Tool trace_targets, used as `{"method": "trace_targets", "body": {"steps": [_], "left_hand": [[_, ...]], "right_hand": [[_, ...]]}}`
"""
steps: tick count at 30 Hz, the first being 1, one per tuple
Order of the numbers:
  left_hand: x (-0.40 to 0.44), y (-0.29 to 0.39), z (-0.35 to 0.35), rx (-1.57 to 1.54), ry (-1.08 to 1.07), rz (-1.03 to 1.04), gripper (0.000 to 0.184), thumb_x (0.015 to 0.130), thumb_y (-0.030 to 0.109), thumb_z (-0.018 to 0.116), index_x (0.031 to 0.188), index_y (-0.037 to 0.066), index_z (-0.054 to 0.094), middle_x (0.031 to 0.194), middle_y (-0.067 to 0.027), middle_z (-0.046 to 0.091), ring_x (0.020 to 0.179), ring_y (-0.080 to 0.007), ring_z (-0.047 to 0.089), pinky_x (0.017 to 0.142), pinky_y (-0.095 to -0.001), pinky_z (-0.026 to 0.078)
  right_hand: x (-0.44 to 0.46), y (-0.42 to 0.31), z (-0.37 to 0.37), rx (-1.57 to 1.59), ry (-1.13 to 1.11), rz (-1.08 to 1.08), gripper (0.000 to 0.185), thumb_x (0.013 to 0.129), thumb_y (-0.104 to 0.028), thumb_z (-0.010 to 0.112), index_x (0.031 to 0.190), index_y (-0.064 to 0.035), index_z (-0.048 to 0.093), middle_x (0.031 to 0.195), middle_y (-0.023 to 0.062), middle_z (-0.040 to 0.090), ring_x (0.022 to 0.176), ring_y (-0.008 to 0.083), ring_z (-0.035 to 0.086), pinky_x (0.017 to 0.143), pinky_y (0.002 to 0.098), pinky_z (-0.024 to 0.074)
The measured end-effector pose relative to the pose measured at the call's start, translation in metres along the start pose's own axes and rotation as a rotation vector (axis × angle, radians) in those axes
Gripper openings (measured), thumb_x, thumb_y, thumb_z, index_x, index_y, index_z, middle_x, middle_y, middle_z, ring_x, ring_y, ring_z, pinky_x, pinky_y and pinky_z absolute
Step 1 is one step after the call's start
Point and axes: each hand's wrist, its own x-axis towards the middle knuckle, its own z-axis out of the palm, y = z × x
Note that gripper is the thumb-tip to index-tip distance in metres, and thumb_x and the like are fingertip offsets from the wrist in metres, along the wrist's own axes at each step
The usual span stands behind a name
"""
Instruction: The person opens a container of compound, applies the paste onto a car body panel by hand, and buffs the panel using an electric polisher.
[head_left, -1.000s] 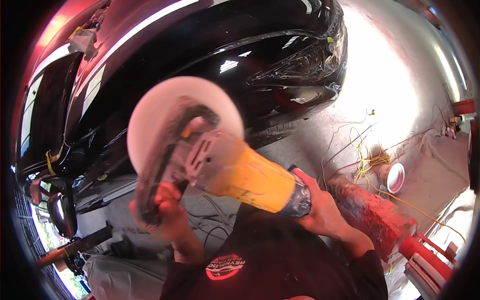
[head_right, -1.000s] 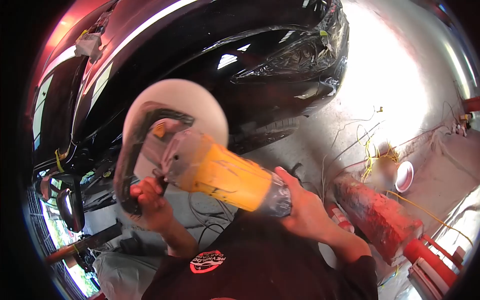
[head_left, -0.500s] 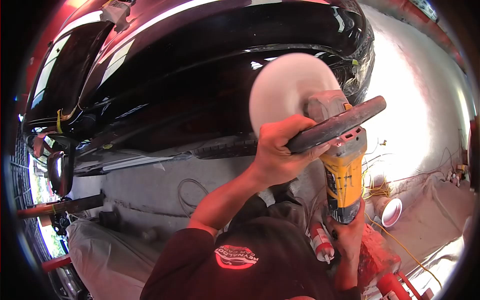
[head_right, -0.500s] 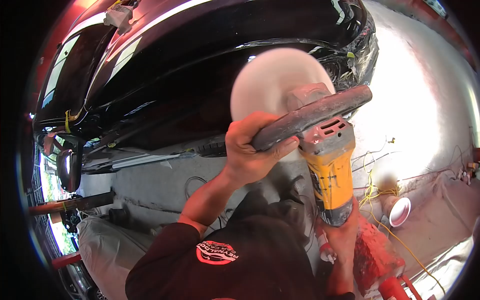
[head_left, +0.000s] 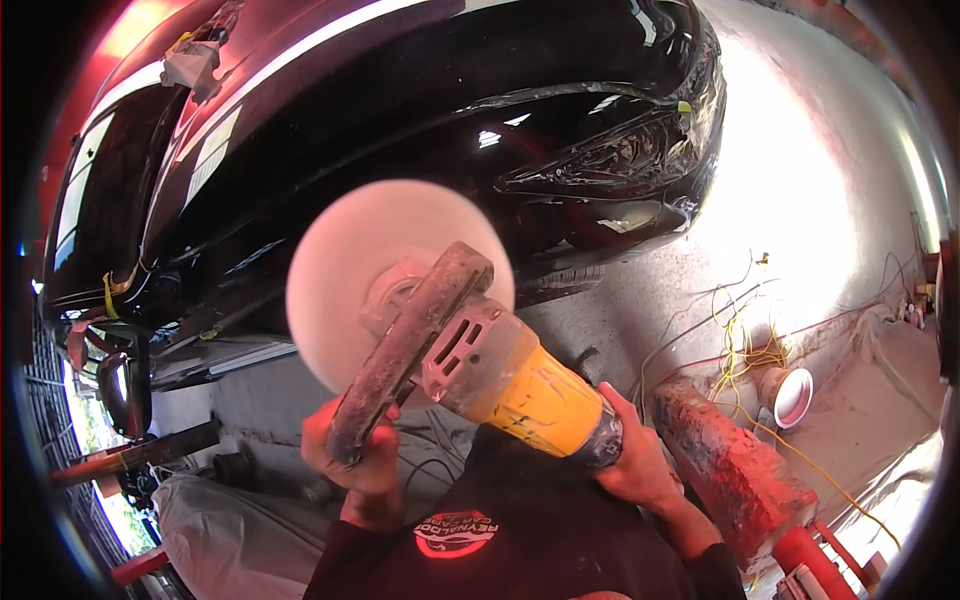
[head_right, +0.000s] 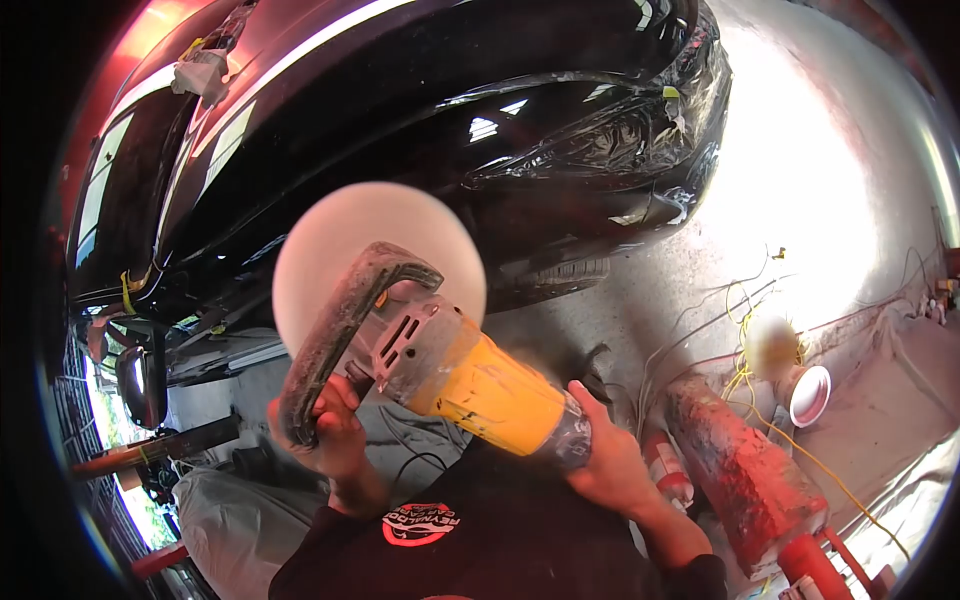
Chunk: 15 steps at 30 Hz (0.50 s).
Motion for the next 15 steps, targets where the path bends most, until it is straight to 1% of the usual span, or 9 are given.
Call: {"method": "trace_targets", "body": {"steps": [3, 6, 7, 8, 10, 11, 12, 14, 15], "left_hand": [[0.000, -0.001, 0.006, 0.025, -0.005, -0.011, 0.046, 0.085, 0.029, 0.085, 0.109, -0.003, 0.063, 0.090, -0.0151, 0.073, 0.076, -0.0192, 0.070, 0.070, -0.0319, 0.056], [0.009, -0.014, 0.033, 0.002, -0.075, 0.005, 0.044, 0.082, 0.024, 0.087, 0.108, -0.003, 0.064, 0.088, -0.0141, 0.073, 0.074, -0.0185, 0.070, 0.068, -0.0310, 0.055], [0.013, -0.017, 0.049, -0.006, -0.089, 0.006, 0.043, 0.081, 0.021, 0.088, 0.107, -0.003, 0.064, 0.088, -0.0137, 0.073, 0.074, -0.0180, 0.069, 0.068, -0.0306, 0.055], [0.018, -0.019, 0.065, -0.012, -0.104, 0.007, 0.042, 0.079, 0.019, 0.089, 0.107, -0.002, 0.065, 0.087, -0.0134, 0.073, 0.073, -0.0175, 0.069, 0.067, -0.0301, 0.055], [0.034, -0.017, 0.095, -0.004, -0.237, -0.051, 0.037, 0.076, 0.009, 0.088, 0.104, -0.001, 0.068, 0.085, -0.0121, 0.073, 0.074, -0.0151, 0.070, 0.066, -0.0292, 0.054], [0.047, -0.012, 0.117, -0.025, -0.274, 0.000, 0.033, 0.076, 0.007, 0.087, 0.102, 0.000, 0.069, 0.083, -0.0105, 0.073, 0.072, -0.0136, 0.069, 0.065, -0.0288, 0.053], [0.059, -0.008, 0.141, -0.045, -0.310, 0.051, 0.029, 0.077, 0.005, 0.086, 0.101, 0.000, 0.069, 0.080, -0.0089, 0.072, 0.071, -0.0120, 0.068, 0.064, -0.0284, 0.053], [0.071, -0.009, 0.178, -0.071, -0.380, 0.033, 0.024, 0.081, 0.006, 0.084, 0.099, 0.001, 0.070, 0.080, -0.0079, 0.072, 0.070, -0.0107, 0.067, 0.063, -0.0277, 0.052], [0.074, -0.007, 0.196, -0.096, -0.384, -0.025, 0.025, 0.080, 0.008, 0.084, 0.099, 0.001, 0.070, 0.079, -0.0050, 0.070, 0.070, -0.0086, 0.063, 0.063, -0.0265, 0.050]], "right_hand": [[-0.001, -0.002, -0.007, -0.006, 0.050, 0.001, 0.090, 0.077, -0.009, 0.079, 0.154, -0.0068, 0.032, 0.120, 0.0243, 0.068, 0.108, 0.0428, 0.068, 0.091, 0.0439, 0.0543], [-0.009, 0.006, -0.025, -0.009, 0.126, 0.018, 0.093, 0.075, -0.010, 0.081, 0.154, -0.0065, 0.033, 0.118, 0.0234, 0.069, 0.107, 0.0407, 0.069, 0.090, 0.0430, 0.0551], [-0.012, 0.010, -0.029, -0.007, 0.173, 0.026, 0.096, 0.071, -0.010, 0.084, 0.153, -0.0059, 0.034, 0.116, 0.0221, 0.071, 0.107, 0.0376, 0.071, 0.090, 0.0421, 0.0559], [-0.014, 0.013, -0.035, -0.032, 0.223, 0.004, 0.096, 0.070, -0.009, 0.084, 0.153, -0.0054, 0.034, 0.116, 0.0222, 0.071, 0.107, 0.0370, 0.071, 0.090, 0.0419, 0.0561], [-0.019, 0.020, -0.049, -0.079, 0.321, -0.041, 0.097, 0.069, -0.008, 0.085, 0.152, -0.0046, 0.035, 0.117, 0.0222, 0.071, 0.107, 0.0357, 0.072, 0.090, 0.0415, 0.0564], [-0.022, 0.033, -0.055, -0.007, 0.351, -0.014, 0.096, 0.067, -0.007, 0.086, 0.150, -0.0036, 0.037, 0.117, 0.0206, 0.071, 0.104, 0.0335, 0.073, 0.089, 0.0400, 0.0568], [-0.024, 0.037, -0.063, -0.018, 0.380, 0.017, 0.094, 0.067, -0.005, 0.086, 0.149, -0.0035, 0.038, 0.117, 0.0191, 0.071, 0.104, 0.0316, 0.072, 0.090, 0.0390, 0.0563], [-0.026, 0.042, -0.079, -0.042, 0.431, 0.073, 0.091, 0.067, -0.003, 0.085, 0.146, -0.0031, 0.041, 0.117, 0.0163, 0.070, 0.103, 0.0278, 0.072, 0.091, 0.0372, 0.0554], [-0.027, 0.045, -0.087, 0.003, 0.455, 0.113, 0.088, 0.067, -0.001, 0.083, 0.145, -0.0032, 0.042, 0.116, 0.0146, 0.070, 0.103, 0.0253, 0.070, 0.091, 0.0363, 0.0544]]}}
